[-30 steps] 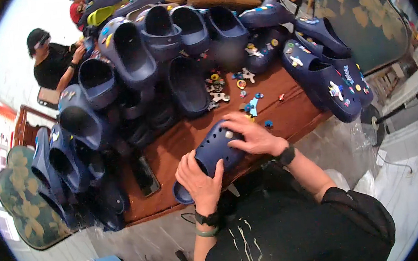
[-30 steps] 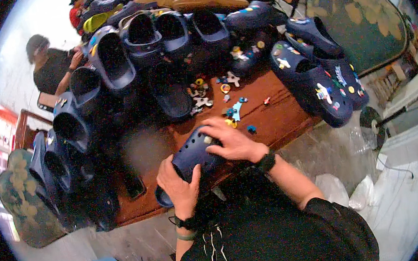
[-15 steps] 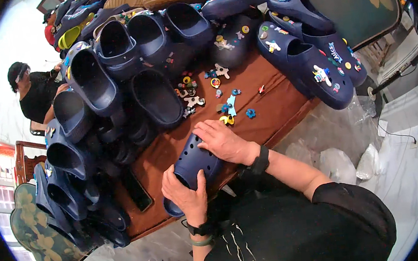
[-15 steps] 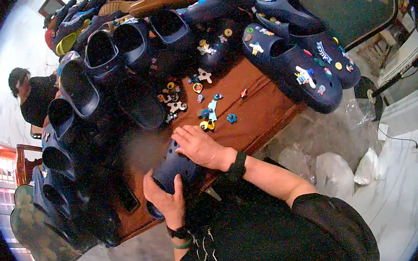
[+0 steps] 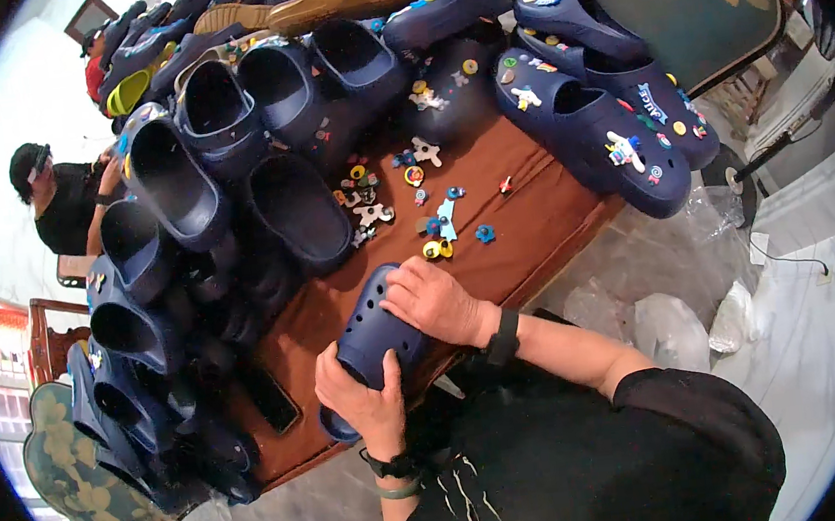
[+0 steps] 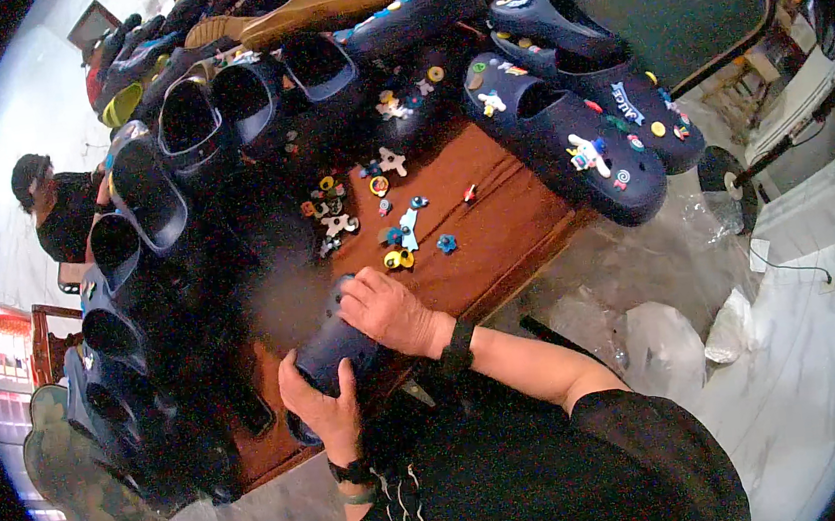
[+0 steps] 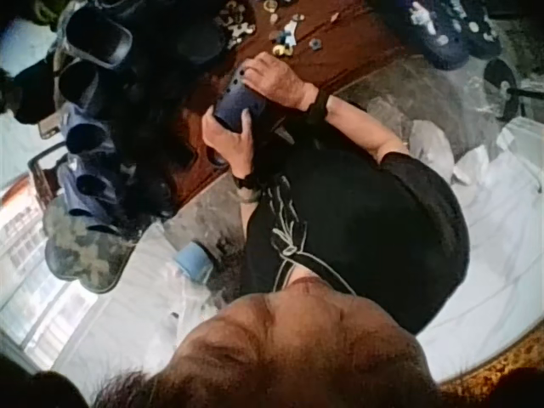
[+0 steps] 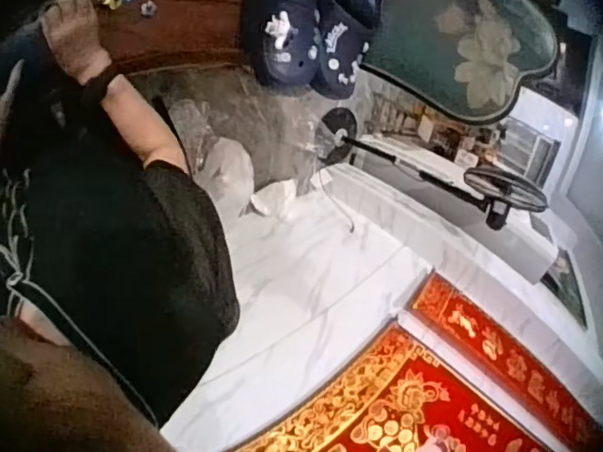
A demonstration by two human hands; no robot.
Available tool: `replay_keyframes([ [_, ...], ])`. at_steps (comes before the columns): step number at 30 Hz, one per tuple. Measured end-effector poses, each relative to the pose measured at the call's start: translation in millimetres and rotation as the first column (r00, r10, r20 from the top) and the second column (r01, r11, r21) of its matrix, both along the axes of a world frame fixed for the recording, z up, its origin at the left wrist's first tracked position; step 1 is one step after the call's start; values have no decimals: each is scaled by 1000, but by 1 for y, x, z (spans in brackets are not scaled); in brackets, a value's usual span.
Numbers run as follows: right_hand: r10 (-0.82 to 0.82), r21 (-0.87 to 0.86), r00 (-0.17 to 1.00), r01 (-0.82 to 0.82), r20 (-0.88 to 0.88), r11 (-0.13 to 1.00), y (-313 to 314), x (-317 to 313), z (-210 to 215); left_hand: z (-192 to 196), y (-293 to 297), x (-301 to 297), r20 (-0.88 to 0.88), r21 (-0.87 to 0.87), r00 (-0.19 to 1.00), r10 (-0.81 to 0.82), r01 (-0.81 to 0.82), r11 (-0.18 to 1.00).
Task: The person is attaching decorative charms to rubber clogs.
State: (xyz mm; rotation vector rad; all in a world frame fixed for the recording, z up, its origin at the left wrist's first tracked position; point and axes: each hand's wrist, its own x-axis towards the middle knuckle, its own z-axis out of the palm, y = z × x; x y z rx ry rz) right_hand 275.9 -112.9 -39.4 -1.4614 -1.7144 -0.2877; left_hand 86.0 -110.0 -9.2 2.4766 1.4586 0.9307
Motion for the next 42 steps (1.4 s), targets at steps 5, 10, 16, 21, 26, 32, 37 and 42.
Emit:
replay_keyframes([
  [5,23,-24,998,-22,51,999,22,4,11,0,1,1,3,-17,1000,3,-3,1000],
  [10,78,27,995,-80,69,996,28,4,8,0,1,1,22,18,1000,-9,9,1000],
  [16,78,51,995,-81,60,995,35,2,7,-1,3,0,21,20,1000,-7,6,1000],
  [21,92,29,996,-93,21,995,39,4,7,-2,3,1,13,29,1000,-5,5,1000],
  [26,70,72,997,-71,11,995,40,3,6,1,2,2,16,23,1000,-12,11,1000],
  [32,69,100,998,-69,4,993,41,2,6,3,1,3,23,21,1000,-7,6,1000],
  [37,9,101,1000,-9,3,995,36,-2,11,3,1,2,18,20,1000,-3,3,1000],
  [42,-3,101,1000,4,-9,995,36,-1,10,1,0,2,13,17,1000,2,-2,1000],
])
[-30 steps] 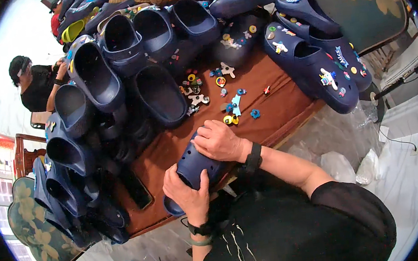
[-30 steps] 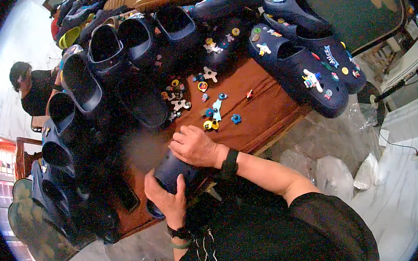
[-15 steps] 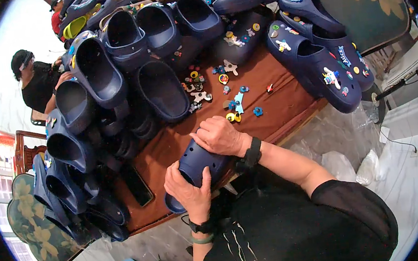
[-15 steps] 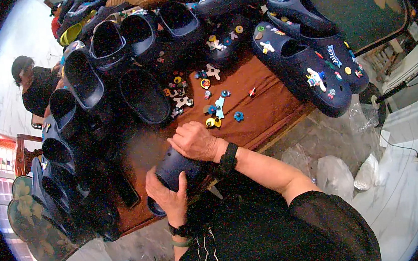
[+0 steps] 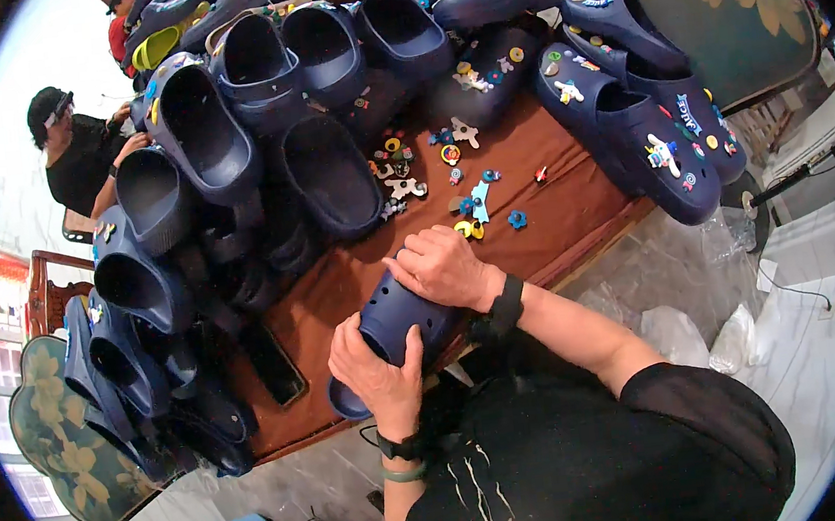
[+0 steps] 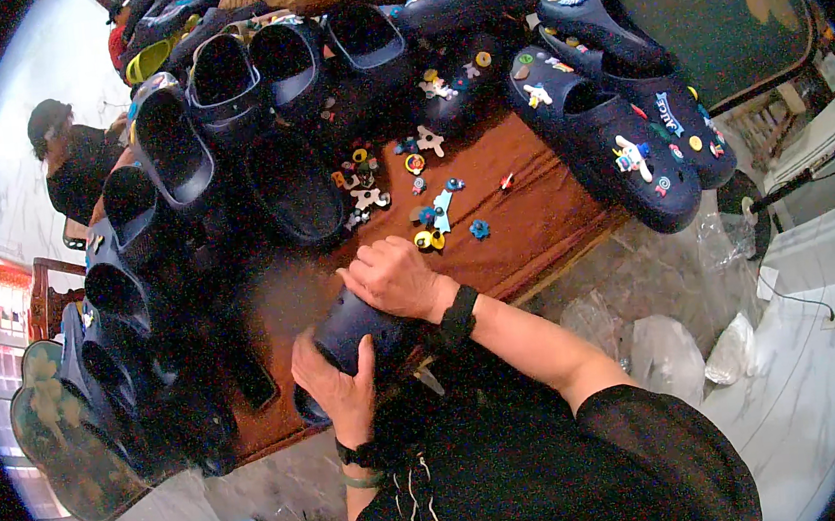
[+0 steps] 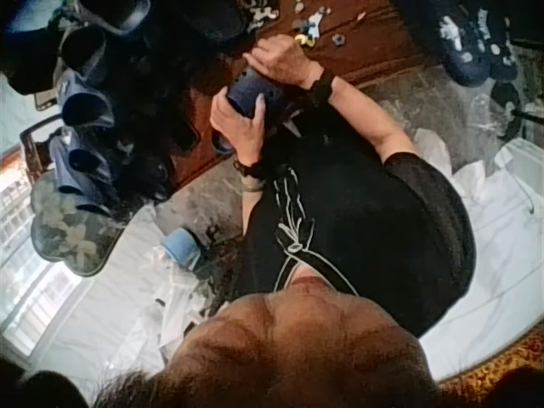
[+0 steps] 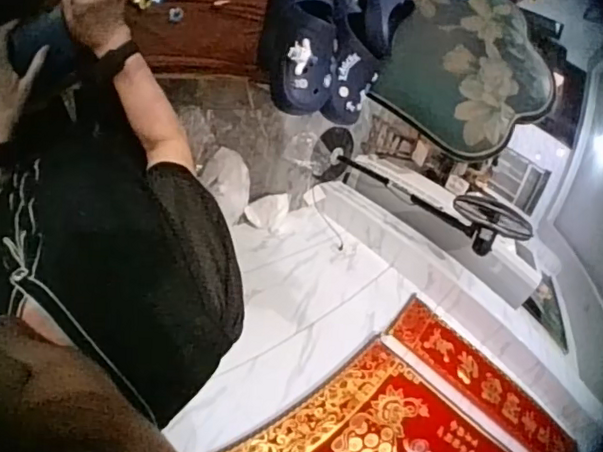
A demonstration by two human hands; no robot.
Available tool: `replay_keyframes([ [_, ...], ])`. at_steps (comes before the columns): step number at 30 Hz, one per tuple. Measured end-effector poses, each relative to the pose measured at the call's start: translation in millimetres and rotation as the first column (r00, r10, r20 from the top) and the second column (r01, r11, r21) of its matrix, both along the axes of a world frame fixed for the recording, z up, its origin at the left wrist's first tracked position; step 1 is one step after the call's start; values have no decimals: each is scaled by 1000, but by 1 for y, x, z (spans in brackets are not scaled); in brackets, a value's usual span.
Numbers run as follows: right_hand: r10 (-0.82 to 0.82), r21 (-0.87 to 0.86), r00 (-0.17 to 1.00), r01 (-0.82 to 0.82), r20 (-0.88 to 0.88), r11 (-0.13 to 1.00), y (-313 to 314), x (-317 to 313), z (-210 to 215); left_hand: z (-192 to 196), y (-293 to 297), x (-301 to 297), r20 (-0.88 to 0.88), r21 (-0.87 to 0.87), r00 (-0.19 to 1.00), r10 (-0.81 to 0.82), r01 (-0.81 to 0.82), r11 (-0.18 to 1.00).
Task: The person is attaching decorative charms to rubber clogs.
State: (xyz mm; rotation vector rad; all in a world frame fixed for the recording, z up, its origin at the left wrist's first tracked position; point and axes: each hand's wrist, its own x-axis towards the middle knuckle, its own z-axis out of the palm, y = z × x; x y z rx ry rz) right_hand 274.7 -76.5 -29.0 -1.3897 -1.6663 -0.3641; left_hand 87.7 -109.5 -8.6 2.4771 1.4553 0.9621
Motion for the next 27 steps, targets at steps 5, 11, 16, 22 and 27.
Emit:
replay_keyframes([
  [5,91,81,996,-88,-26,993,-6,3,-4,-2,1,0,8,22,1000,-5,5,1000],
  [11,-95,0,995,95,38,995,-13,42,2,-1,1,-5,31,-36,999,20,-19,999],
  [16,-296,-265,946,321,130,909,-20,119,-9,-3,1,-1,33,-20,999,6,-5,1000],
  [22,52,-568,998,-24,34,823,-29,141,-8,1,0,-4,38,-99,999,17,-13,995],
  [27,37,-426,992,20,125,904,-26,144,-17,4,1,-5,76,-146,997,-17,28,989],
])
